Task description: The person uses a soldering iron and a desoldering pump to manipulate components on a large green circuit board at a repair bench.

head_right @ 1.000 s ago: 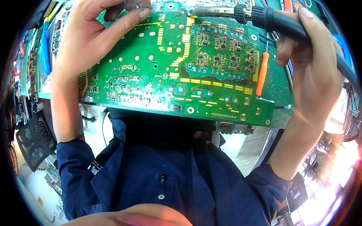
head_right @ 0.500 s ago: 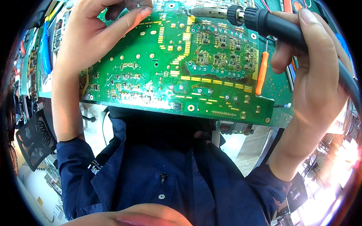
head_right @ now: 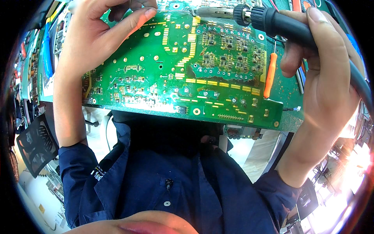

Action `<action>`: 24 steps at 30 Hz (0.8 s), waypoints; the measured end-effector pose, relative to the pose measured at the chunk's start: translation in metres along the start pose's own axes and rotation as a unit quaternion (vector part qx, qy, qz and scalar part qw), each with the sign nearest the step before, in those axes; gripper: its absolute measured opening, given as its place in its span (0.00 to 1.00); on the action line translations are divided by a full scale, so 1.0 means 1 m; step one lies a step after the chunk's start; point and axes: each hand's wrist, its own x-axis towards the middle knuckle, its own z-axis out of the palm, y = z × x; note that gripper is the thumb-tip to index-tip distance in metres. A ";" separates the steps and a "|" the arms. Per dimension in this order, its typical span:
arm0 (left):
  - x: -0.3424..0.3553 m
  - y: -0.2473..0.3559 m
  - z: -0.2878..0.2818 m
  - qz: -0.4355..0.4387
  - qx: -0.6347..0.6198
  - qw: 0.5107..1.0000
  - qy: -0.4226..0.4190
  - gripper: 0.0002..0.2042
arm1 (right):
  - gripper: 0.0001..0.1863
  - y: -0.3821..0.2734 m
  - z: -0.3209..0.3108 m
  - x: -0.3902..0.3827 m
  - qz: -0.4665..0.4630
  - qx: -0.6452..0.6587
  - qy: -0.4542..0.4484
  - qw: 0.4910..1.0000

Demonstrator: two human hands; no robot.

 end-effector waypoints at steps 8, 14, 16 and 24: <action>0.001 -0.007 0.001 -0.045 -0.037 0.998 -0.008 0.03 | 0.20 0.006 0.000 0.009 0.092 0.141 -0.065 0.984; 0.003 -0.010 0.002 -0.019 -0.039 0.999 -0.004 0.03 | 0.19 0.002 0.003 0.005 0.081 0.087 -0.034 0.992; 0.002 -0.012 0.003 -0.009 -0.056 0.998 0.000 0.03 | 0.18 -0.005 0.011 0.004 0.094 0.096 -0.018 0.991; -0.017 -0.022 -0.009 -0.035 0.070 0.997 -0.017 0.06 | 0.15 0.010 0.015 0.015 0.165 0.223 -0.013 0.961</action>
